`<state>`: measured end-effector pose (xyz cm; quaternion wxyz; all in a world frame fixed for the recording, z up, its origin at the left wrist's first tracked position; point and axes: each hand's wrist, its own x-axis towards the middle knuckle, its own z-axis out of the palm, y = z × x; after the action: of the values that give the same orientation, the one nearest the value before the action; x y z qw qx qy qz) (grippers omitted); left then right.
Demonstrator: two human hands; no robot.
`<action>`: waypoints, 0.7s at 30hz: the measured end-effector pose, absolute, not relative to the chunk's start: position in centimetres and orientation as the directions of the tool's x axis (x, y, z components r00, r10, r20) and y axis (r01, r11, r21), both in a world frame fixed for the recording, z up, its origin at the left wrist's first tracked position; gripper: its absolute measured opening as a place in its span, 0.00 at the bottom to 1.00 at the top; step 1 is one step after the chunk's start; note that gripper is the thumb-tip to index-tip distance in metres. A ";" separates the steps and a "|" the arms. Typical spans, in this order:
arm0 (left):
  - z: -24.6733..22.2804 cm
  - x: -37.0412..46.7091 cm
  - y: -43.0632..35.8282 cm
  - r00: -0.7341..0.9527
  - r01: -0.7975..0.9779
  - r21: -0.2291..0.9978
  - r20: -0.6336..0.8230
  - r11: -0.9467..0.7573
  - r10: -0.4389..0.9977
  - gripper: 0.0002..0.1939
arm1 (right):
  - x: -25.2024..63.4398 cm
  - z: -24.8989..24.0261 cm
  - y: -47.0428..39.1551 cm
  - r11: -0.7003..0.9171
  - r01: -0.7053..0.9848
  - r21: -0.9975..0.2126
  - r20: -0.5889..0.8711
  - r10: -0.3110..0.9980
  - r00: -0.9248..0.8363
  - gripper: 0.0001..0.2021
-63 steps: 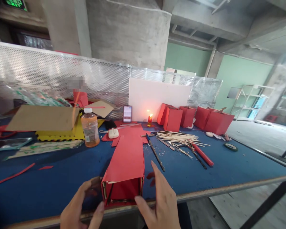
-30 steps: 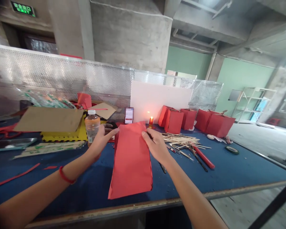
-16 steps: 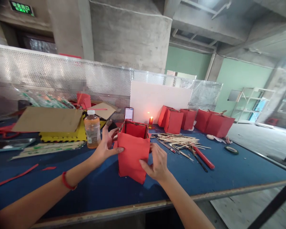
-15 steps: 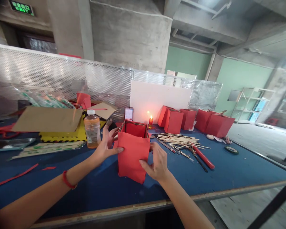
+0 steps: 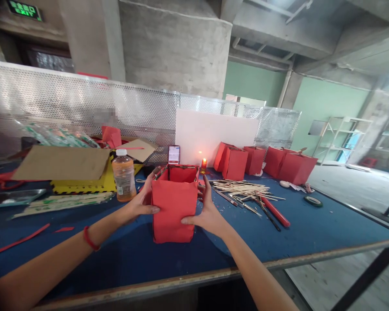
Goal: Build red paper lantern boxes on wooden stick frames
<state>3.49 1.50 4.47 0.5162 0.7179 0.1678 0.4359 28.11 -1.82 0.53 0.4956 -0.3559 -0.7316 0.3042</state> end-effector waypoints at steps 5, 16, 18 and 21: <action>4.8 3.1 1.9 0.554 -0.197 0.897 0.434 -0.395 0.710 0.70 | 28.1 1.6 -1.8 0.537 0.185 -0.823 0.477 0.830 -0.288 0.74; 3.1 2.0 2.4 0.569 -0.100 0.918 0.369 -0.383 0.735 0.74 | 28.9 1.2 -0.9 0.459 0.236 -0.857 0.341 0.847 -0.408 0.78; 2.6 2.0 2.1 0.564 -0.077 0.929 0.340 -0.362 0.752 0.74 | 29.1 0.9 -1.1 0.436 0.245 -0.866 0.313 0.855 -0.414 0.77; 2.6 2.2 1.6 0.529 -0.076 0.946 0.306 -0.315 0.792 0.73 | 29.0 0.9 -1.2 0.403 0.216 -0.889 0.295 0.867 -0.402 0.75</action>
<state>2.24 1.59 2.64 0.5264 0.6982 0.2561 0.4121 29.05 -1.22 0.93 0.4036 -0.3687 -0.7339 0.4032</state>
